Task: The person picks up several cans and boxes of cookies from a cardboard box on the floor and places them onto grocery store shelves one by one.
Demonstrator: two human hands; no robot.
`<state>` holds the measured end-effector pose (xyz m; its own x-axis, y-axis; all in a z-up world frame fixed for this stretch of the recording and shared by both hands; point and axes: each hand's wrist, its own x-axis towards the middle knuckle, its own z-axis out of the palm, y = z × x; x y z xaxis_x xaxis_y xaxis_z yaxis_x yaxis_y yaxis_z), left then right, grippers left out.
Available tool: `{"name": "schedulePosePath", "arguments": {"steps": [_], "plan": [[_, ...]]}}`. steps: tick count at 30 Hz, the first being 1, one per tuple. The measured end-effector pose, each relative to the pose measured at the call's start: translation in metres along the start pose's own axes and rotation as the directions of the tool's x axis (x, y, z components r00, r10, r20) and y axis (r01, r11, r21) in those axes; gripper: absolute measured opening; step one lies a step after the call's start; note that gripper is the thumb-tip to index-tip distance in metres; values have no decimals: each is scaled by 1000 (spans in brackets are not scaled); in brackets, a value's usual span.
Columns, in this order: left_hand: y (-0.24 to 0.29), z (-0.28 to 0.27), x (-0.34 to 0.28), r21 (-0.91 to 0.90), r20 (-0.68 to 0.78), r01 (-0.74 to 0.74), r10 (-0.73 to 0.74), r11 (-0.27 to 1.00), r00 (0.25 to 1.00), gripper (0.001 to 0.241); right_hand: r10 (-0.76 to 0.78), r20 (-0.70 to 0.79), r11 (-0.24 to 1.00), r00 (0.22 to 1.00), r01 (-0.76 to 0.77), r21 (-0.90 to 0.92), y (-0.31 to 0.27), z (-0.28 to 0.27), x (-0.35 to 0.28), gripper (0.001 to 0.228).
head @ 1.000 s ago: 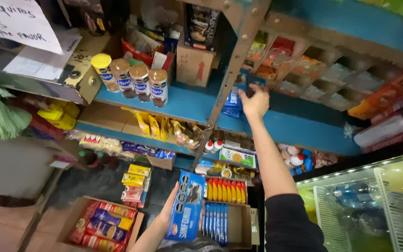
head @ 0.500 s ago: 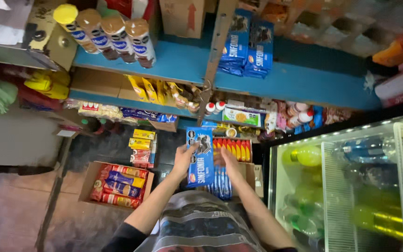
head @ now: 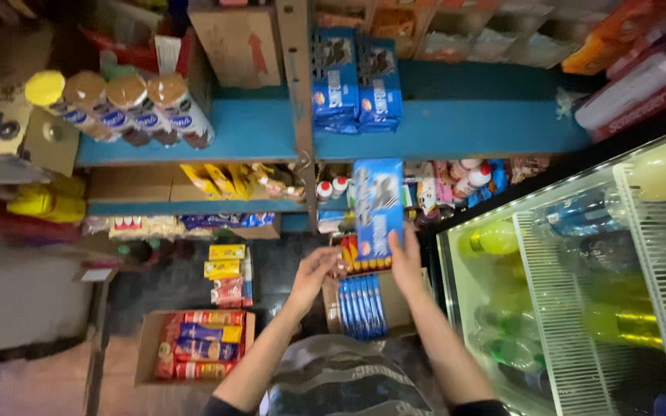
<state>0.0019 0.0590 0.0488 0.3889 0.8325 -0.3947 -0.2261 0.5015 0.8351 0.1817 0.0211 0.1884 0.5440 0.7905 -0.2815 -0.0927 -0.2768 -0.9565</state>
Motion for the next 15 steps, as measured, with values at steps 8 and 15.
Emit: {"name": "schedulePosePath", "arguments": {"steps": [8, 15], "plan": [[-6, -41, -25, 208, 50, 81, -94, 975, 994, 44, -264, 2, 964, 964, 264, 21, -81, -16, 199, 55], [-30, -82, -36, 102, -95, 248, -239, 963, 966, 45, -175, 25, 979, 984, 177, -100, -102, 24, 322, 43]]}}
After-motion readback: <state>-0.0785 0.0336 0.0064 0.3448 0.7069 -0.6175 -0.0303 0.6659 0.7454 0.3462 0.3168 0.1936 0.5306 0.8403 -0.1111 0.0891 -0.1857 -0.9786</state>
